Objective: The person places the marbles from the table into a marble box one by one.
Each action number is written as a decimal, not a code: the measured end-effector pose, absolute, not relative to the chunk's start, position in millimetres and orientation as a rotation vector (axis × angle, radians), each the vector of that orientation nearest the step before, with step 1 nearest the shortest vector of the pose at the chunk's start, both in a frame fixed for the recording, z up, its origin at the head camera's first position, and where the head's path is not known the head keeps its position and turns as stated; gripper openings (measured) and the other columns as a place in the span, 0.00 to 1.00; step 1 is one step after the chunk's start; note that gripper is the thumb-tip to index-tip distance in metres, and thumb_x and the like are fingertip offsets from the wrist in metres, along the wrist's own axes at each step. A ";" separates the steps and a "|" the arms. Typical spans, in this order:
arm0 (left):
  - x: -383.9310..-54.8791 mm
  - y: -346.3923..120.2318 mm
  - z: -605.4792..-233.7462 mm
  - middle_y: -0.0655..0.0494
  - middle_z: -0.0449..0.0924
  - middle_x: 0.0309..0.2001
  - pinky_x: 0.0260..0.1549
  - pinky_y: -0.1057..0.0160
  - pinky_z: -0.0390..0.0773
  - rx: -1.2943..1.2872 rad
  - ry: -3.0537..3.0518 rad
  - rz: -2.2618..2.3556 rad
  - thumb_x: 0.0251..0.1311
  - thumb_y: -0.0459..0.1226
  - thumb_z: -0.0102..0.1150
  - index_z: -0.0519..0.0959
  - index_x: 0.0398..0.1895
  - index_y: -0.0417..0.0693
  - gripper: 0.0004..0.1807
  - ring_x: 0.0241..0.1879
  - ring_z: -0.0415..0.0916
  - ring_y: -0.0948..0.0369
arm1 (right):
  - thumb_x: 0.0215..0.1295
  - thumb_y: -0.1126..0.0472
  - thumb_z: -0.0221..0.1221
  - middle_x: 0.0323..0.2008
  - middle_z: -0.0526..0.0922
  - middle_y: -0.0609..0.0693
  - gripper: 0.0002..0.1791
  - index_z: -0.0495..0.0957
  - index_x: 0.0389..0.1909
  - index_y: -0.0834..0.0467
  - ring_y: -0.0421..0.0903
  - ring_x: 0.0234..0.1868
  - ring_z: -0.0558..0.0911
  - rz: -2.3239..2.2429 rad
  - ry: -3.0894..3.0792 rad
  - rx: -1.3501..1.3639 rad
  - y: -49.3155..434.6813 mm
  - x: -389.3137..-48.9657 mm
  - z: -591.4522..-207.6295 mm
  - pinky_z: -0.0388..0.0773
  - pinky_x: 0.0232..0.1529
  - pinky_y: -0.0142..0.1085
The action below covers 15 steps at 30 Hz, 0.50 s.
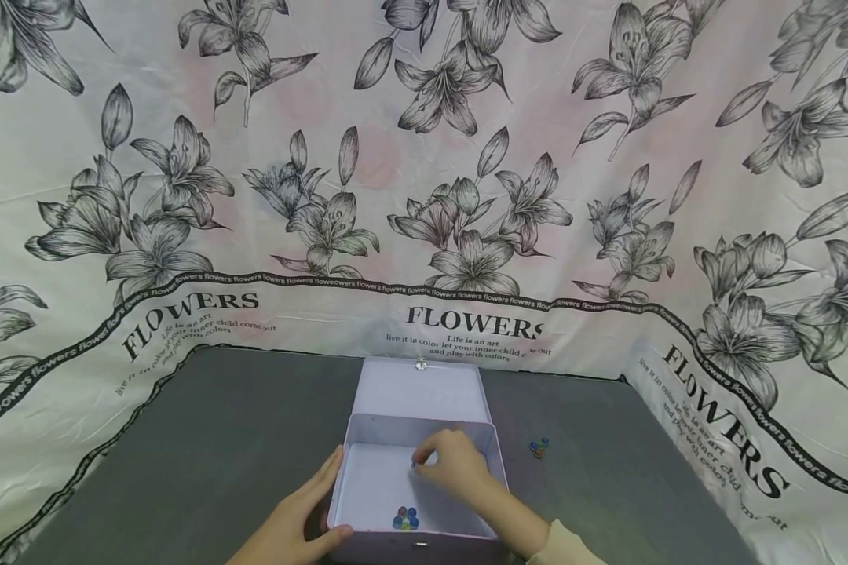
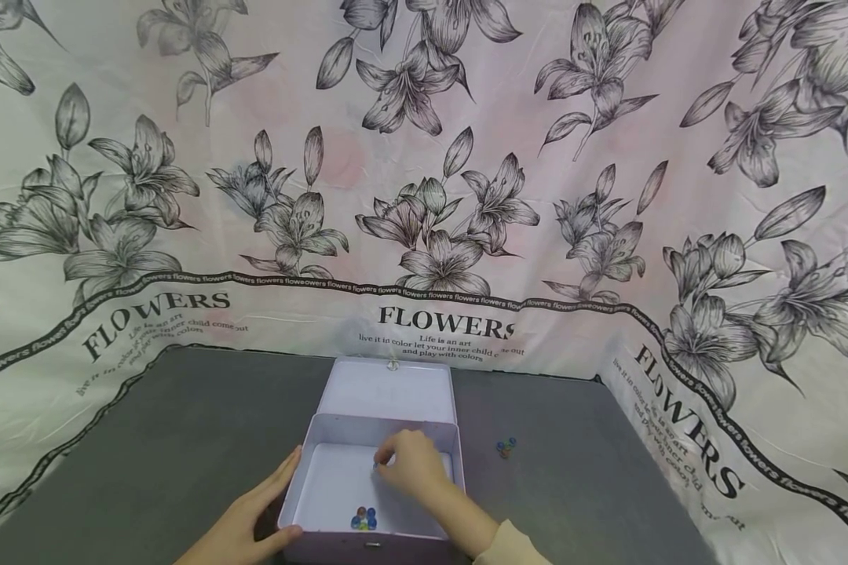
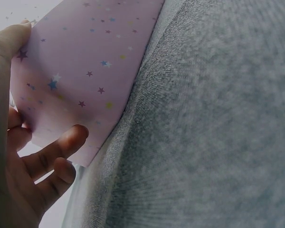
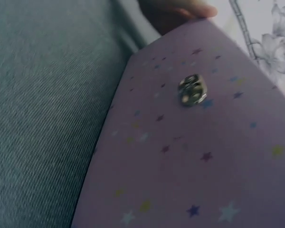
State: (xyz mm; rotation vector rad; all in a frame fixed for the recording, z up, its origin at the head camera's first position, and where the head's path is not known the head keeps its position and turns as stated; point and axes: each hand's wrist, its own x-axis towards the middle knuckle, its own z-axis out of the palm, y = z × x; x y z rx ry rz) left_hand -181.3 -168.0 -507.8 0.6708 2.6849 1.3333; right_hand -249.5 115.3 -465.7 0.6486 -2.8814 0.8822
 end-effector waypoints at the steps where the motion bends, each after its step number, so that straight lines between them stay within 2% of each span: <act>1: -181.5 -168.0 -508.1 0.44 0.46 0.85 0.68 0.28 0.65 0.673 2.689 1.332 0.68 0.56 0.68 0.50 0.86 0.44 0.54 0.80 0.54 0.36 | 0.56 0.66 0.75 0.33 0.92 0.46 0.04 0.92 0.32 0.56 0.52 0.42 0.90 0.867 -2.887 0.651 114.2 -249.3 -466.3 0.88 0.43 0.48; 4: -181.0 -168.9 -507.4 0.43 0.47 0.85 0.68 0.28 0.66 0.679 2.701 1.326 0.68 0.55 0.69 0.51 0.86 0.44 0.54 0.80 0.54 0.36 | 0.54 0.66 0.76 0.32 0.92 0.46 0.05 0.92 0.31 0.55 0.49 0.39 0.90 0.801 -2.901 0.666 109.7 -249.8 -468.7 0.88 0.40 0.43; 8: -180.6 -170.2 -506.2 0.43 0.48 0.85 0.67 0.28 0.66 0.683 2.720 1.317 0.68 0.55 0.69 0.51 0.86 0.44 0.54 0.80 0.54 0.36 | 0.54 0.67 0.75 0.32 0.92 0.45 0.06 0.92 0.31 0.54 0.48 0.39 0.90 0.734 -2.909 0.697 103.4 -251.8 -471.8 0.88 0.42 0.42; 15: -180.6 -168.7 -507.9 0.44 0.49 0.85 0.67 0.30 0.68 0.704 2.726 1.310 0.68 0.56 0.69 0.51 0.86 0.45 0.54 0.80 0.56 0.38 | 0.57 0.66 0.73 0.36 0.93 0.48 0.05 0.92 0.34 0.56 0.54 0.45 0.90 0.812 -2.887 0.694 103.8 -249.4 -469.8 0.89 0.44 0.47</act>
